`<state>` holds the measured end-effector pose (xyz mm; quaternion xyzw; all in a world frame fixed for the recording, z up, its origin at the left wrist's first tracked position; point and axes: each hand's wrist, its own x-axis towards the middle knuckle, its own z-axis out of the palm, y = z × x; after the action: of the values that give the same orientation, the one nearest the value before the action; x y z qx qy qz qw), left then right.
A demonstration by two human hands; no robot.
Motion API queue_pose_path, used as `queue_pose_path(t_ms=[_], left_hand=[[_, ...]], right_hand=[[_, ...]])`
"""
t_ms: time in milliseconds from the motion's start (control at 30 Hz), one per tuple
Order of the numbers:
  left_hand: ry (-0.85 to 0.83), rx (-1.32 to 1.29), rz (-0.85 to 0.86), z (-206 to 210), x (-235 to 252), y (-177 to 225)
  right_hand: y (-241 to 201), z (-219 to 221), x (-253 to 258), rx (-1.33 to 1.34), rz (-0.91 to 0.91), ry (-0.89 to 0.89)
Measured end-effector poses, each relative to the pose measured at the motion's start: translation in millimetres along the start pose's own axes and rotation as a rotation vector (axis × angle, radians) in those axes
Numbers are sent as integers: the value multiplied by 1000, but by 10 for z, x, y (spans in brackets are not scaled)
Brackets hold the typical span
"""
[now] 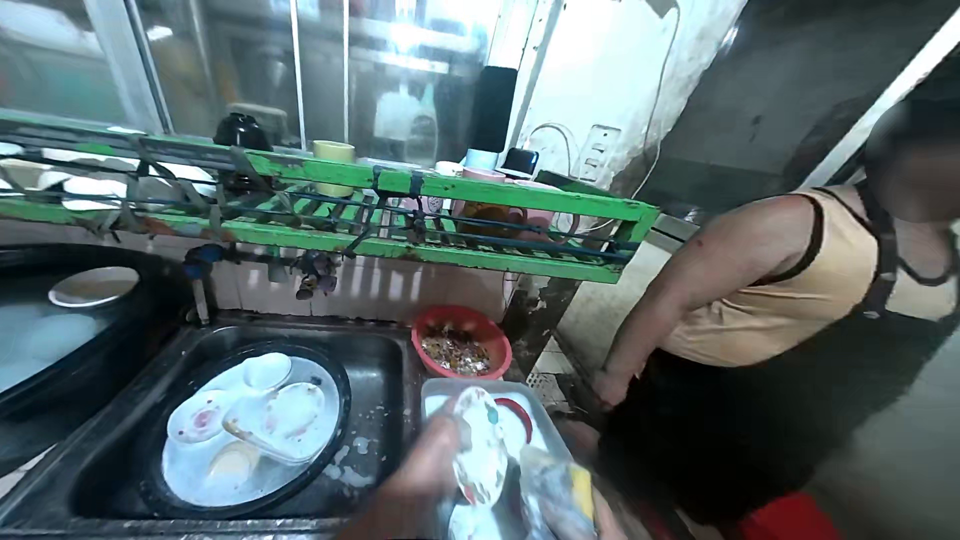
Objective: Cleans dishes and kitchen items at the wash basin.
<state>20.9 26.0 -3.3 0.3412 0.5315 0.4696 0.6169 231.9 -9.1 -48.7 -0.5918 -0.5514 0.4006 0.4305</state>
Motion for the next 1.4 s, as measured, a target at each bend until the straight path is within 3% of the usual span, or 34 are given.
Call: queue_pose_path(t_ms=[100,233,333,433,567,700,767,867,933,967,1033,1100,1133,1200,1267,1333,1400], left_hand=[[-76,110,-59,296,-365,-220],[-1,-93,31,416,-402,-455],[108,-179,235,271,-210,-393],[249,-283,154,8,-7,-103],[211,-302,22,32,-105,-71],[189,-413,65,239,-153,-403],[163,-405,115,273,-225,-426],[21,-229,272,278,-309,-451],[18,-124,391,230,-260,-523],[43,-103,367,187,-217,-539],[88,-214,70,102,-167,-435],[89,-392,-274,14,-40,-293],[79,-484,-349,-30,-12,-233],[187,-656,-329,-70,-14,-99],[216,-669,-225,-64,-27,-37],[116,-491,-230,50,-107,-59],[-22,-237,-265,195,-177,-175]], right_hand=[[-245,278,76,-55,-181,13],[-170,469,427,-158,-132,141],[-291,701,172,-133,-223,41],[-293,750,10,-198,-352,-113],[-166,646,339,-277,-151,-46],[-321,773,74,-260,-273,-27],[-352,814,36,-112,-144,-11],[-204,721,405,194,103,72],[-232,605,612,397,153,149],[-311,551,646,455,126,192],[-464,415,605,534,0,224],[-519,255,520,632,-131,146],[-483,166,476,671,-156,67],[-348,-7,405,665,-114,-91],[-231,-28,382,385,-5,-69],[-174,120,376,81,114,31],[-182,312,301,-67,74,92]])
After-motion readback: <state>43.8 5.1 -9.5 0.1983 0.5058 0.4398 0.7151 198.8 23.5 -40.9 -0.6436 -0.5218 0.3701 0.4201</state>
